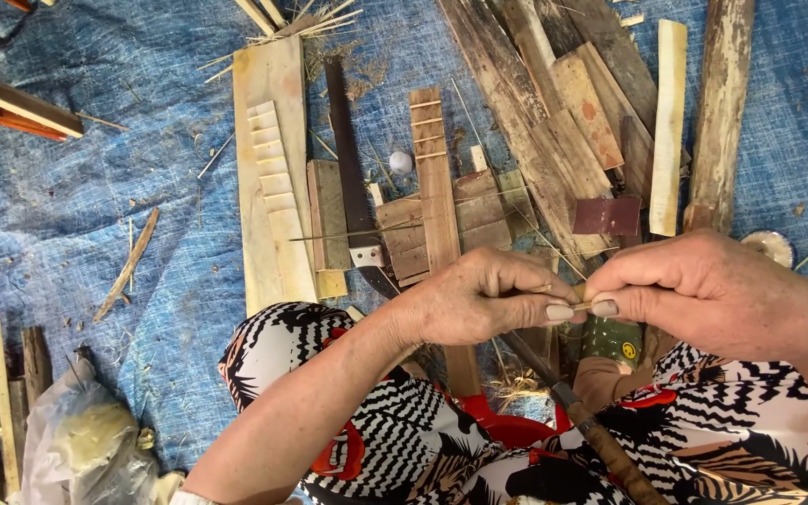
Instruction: Gluing and trimming wooden frets onto the neck of a stringed instrument.
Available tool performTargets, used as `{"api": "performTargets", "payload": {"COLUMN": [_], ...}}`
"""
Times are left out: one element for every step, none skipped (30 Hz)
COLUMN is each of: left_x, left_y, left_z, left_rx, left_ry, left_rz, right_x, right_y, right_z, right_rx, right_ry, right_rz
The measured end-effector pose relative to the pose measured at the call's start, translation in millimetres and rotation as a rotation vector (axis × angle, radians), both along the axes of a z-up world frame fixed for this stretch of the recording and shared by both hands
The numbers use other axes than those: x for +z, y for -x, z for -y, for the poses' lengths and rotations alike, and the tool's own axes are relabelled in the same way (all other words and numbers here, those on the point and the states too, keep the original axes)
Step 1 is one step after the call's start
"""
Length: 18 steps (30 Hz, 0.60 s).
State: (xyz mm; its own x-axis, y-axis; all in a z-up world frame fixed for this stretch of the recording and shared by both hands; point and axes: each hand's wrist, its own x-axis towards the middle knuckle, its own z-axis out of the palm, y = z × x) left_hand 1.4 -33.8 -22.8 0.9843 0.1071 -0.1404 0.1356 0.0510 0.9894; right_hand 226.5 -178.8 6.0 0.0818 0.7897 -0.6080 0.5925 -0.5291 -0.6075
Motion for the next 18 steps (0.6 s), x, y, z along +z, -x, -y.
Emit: {"api": "performTargets", "payload": {"left_x": [-2, -5, -3, -2, 0, 3, 7, 10, 10, 10, 11, 10, 10, 9, 8, 7, 6, 8], "left_y": [0, 0, -2, -3, -4, -6, -9, -11, -12, -13, -13, -13, -12, -12, -13, -13, -13, -13], "left_z": [1, 1, 1, 1, 2, 2, 3, 3, 4, 4, 3, 2, 2, 3, 3, 4, 5, 7], "left_rx": [0.007, 0.015, 0.013, 0.029, 0.047, 0.047, 0.112, 0.176, 0.179, 0.219, 0.261, 0.266, 0.288, 0.311, 0.313, 0.331, 0.35, 0.353], "left_ry": [0.015, 0.03, 0.03, -0.001, -0.032, -0.031, -0.188, -0.345, -0.345, -0.329, -0.315, -0.316, -0.315, -0.313, -0.313, -0.33, -0.345, -0.343], "left_rz": [0.003, 0.005, 0.006, -0.009, -0.024, -0.024, -0.029, -0.035, -0.033, -0.011, 0.009, 0.01, 0.032, 0.055, 0.057, 0.056, 0.053, 0.052], "right_x": [1, 3, 3, 3, 3, 1, -1, -2, 2, 6, 9, 10, 10, 9, 11, 12, 13, 13], "right_y": [1, 2, 3, 4, 5, 8, 11, 14, 19, 23, 29, 30, 31, 33, 35, 36, 39, 40], "right_z": [-1, -1, -1, -2, -2, -4, -6, -8, -7, -6, -6, -7, -6, -5, -6, -7, -7, -7], "right_rx": [0.007, 0.013, 0.012, 0.045, 0.08, 0.08, 0.083, 0.084, 0.087, 0.067, 0.047, 0.051, 0.061, 0.072, 0.074, 0.077, 0.081, 0.083], "right_ry": [0.034, 0.067, 0.067, 0.04, 0.012, 0.013, -0.098, -0.208, -0.208, -0.378, -0.548, -0.55, -0.63, -0.709, -0.71, -0.748, -0.784, -0.783], "right_rz": [0.025, 0.05, 0.051, 0.113, 0.175, 0.175, 0.237, 0.299, 0.302, 0.317, 0.33, 0.33, 0.331, 0.331, 0.332, 0.36, 0.385, 0.383]}}
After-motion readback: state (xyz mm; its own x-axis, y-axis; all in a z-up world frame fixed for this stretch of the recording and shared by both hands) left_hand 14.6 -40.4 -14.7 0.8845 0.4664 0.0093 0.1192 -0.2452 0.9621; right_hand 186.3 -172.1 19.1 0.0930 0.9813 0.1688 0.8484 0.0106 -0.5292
